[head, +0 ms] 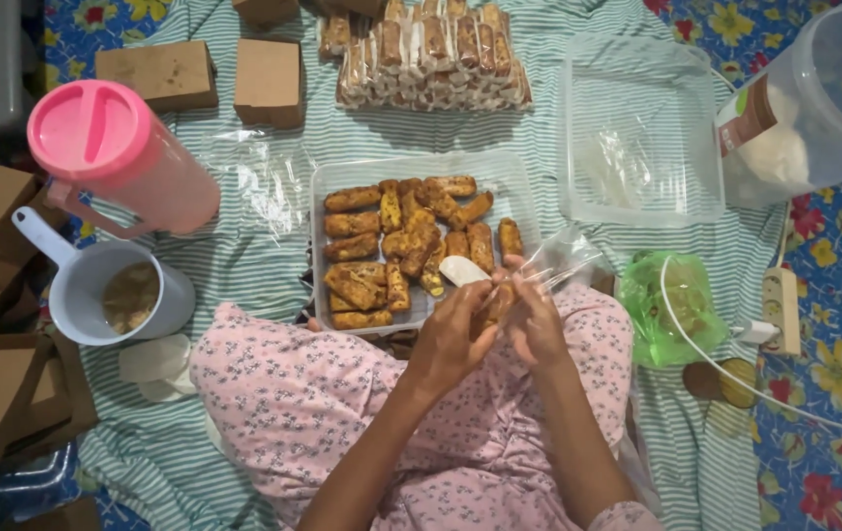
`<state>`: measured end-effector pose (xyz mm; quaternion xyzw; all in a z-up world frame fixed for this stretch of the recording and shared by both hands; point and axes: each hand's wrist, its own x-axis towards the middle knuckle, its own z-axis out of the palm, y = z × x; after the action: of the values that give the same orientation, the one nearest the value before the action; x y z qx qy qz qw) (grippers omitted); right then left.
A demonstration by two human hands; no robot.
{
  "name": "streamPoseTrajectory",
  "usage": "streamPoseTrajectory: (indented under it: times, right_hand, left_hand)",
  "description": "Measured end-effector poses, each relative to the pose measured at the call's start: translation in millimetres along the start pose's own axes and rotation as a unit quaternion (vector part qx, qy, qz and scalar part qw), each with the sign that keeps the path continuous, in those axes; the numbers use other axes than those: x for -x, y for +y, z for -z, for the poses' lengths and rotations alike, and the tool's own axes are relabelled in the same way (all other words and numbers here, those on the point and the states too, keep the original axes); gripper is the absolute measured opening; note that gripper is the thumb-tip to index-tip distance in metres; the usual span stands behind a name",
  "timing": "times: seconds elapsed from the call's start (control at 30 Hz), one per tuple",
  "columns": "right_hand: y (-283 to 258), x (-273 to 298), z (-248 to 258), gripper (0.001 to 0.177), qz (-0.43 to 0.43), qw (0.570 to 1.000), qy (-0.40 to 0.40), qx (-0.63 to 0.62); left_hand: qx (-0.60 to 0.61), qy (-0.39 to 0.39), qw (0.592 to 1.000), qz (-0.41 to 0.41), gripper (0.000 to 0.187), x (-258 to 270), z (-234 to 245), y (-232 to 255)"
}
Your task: The person wraps individual pieces of fried food in paper by hand and places them into a plastic container.
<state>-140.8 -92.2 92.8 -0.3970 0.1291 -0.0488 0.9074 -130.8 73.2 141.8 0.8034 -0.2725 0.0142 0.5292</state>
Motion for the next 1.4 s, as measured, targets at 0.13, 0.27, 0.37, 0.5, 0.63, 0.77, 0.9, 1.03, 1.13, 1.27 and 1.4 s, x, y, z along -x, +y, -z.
streamPoseTrajectory:
  times: [0.13,0.27,0.37,0.5,0.63,0.77,0.9,1.03,1.13,1.27,1.4]
  right_hand:
    - [8.2,-0.8,4.8,0.040,-0.006,0.999,0.025,-0.024]
    - [12.6,-3.6,7.0,0.034,-0.002,0.997,0.060,-0.057]
    - [18.7,-6.6,14.1,0.032,-0.009,0.994,0.074,-0.074]
    - [18.2,-4.7,14.5,0.029,-0.023,0.991,0.072,-0.112]
    - [16.2,-5.3,21.0,0.028,-0.031,0.990,0.065,-0.122]
    - [19.1,-6.0,20.0,0.029,-0.047,0.989,0.046,-0.129]
    - [13.2,-0.2,6.1,0.036,-0.051,0.993,0.029,-0.107]
    - [10.5,6.2,-3.7,0.040,-0.052,0.995,0.022,-0.084]
    - [9.2,10.7,-11.7,0.040,-0.052,0.995,0.008,-0.086]
    - [12.6,13.2,-14.3,0.043,-0.058,0.997,0.019,-0.047]
    - [23.8,12.1,-4.7,0.044,-0.072,0.996,0.040,-0.021]
  left_hand:
    - [-0.027,0.011,1.000,-0.011,0.060,-2.1,-1.2,1.4]
    - [-0.077,0.021,0.996,-0.041,0.057,-1.1,-5.3,-4.9]
    - [-0.117,0.020,0.992,-0.042,0.055,2.7,-7.2,-13.2]
    - [-0.086,0.017,0.996,-0.026,0.054,7.7,11.1,-4.3]
    - [0.009,-0.006,1.000,0.004,0.053,17.9,19.6,-6.5]
    - [0.021,0.011,1.000,0.001,0.045,26.3,16.7,-13.9]
    - [0.016,0.035,0.999,-0.023,0.035,32.9,6.3,-24.8]
    - [0.017,0.055,0.997,-0.043,0.033,30.5,3.8,-24.3]
    - [0.012,0.084,0.994,-0.070,0.031,27.3,-2.4,-26.4]
    - [0.008,0.097,0.993,-0.074,0.028,19.6,4.7,-11.0]
    - [-0.010,0.107,0.989,-0.101,0.022,14.8,-0.5,-13.2]
